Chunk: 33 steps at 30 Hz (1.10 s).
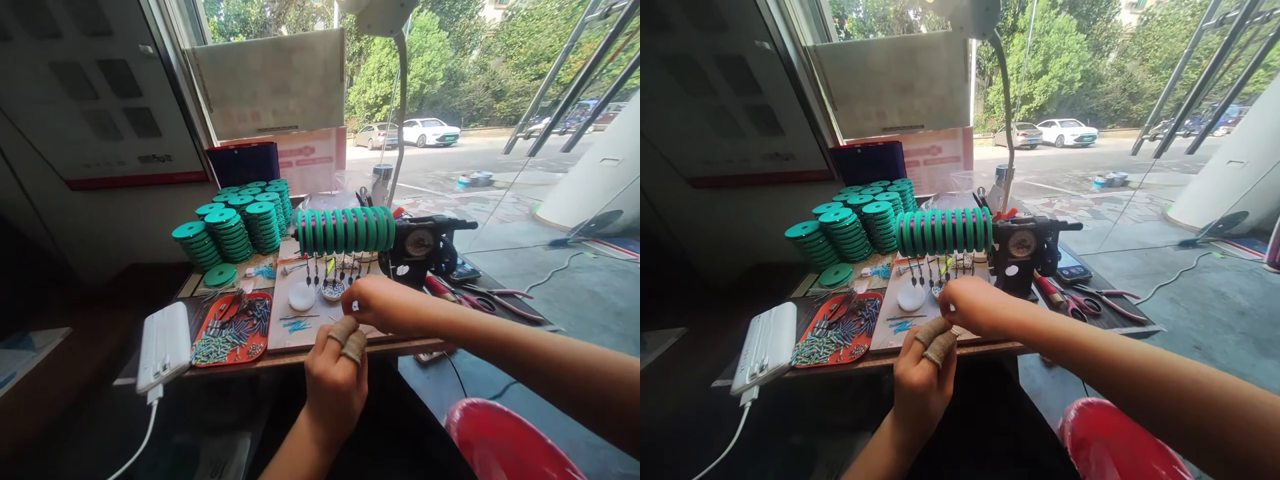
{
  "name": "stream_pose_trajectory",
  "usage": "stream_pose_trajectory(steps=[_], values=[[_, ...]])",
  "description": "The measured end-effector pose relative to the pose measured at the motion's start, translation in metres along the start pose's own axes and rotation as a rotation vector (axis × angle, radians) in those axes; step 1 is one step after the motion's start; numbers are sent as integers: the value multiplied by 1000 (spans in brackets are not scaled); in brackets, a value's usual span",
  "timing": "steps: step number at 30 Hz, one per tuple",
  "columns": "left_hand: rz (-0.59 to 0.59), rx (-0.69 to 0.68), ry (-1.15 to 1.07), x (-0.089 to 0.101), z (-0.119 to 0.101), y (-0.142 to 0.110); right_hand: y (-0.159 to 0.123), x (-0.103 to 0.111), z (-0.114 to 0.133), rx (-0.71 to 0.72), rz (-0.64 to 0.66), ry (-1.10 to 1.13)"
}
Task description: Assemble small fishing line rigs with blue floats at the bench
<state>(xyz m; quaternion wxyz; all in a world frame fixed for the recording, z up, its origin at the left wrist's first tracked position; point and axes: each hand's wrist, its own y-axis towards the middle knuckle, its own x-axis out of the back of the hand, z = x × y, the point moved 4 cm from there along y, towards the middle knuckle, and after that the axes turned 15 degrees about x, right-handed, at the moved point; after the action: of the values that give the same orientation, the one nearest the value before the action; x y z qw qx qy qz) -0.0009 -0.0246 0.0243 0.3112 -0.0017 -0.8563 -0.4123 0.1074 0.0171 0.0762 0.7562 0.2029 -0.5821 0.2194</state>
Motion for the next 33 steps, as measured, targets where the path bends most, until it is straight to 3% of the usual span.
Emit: stream_pose_trajectory(steps=[4, 7, 9, 11, 12, 14, 16, 18, 20, 24, 27, 29, 31, 33], values=[[195, 58, -92, -1, 4, 4, 4, -1, -3, -9, -8, 24], [256, 146, -206, -1, 5, 3, -2, 3, 3, -22, -50, 24], [300, 350, -346, -3, 9, 0, -16, 4, 9, -18, -95, 10], [369, 654, -551, -9, 15, -7, -37, 0, 13, -13, -218, 49], [409, 808, -656, -13, 18, -11, -50, -4, 14, -8, -370, 141], [475, 1040, -826, -20, 19, -19, -76, -26, 6, -177, -599, 421], [501, 1157, -919, -25, 18, -23, -87, -64, 3, -264, -619, 830], [510, 1193, -962, -27, 15, -23, -88, -99, 6, -302, -634, 1227], [509, 1189, -975, -28, 12, -21, -84, -121, 10, -352, -708, 1466], [519, 1201, -992, -28, 8, -19, -78, -138, 15, -406, -736, 1640], [630, 1308, -1060, -31, 6, -22, -82, -136, 11, -390, -696, 1621], [731, 1430, -1125, -34, 5, -25, -88, -129, 7, -368, -736, 1457], [808, 1508, -1133, -35, 3, -25, -96, -114, 7, -281, -787, 989], [806, 1431, -1003, -35, 3, -21, -102, -96, 20, -132, -775, 338]])
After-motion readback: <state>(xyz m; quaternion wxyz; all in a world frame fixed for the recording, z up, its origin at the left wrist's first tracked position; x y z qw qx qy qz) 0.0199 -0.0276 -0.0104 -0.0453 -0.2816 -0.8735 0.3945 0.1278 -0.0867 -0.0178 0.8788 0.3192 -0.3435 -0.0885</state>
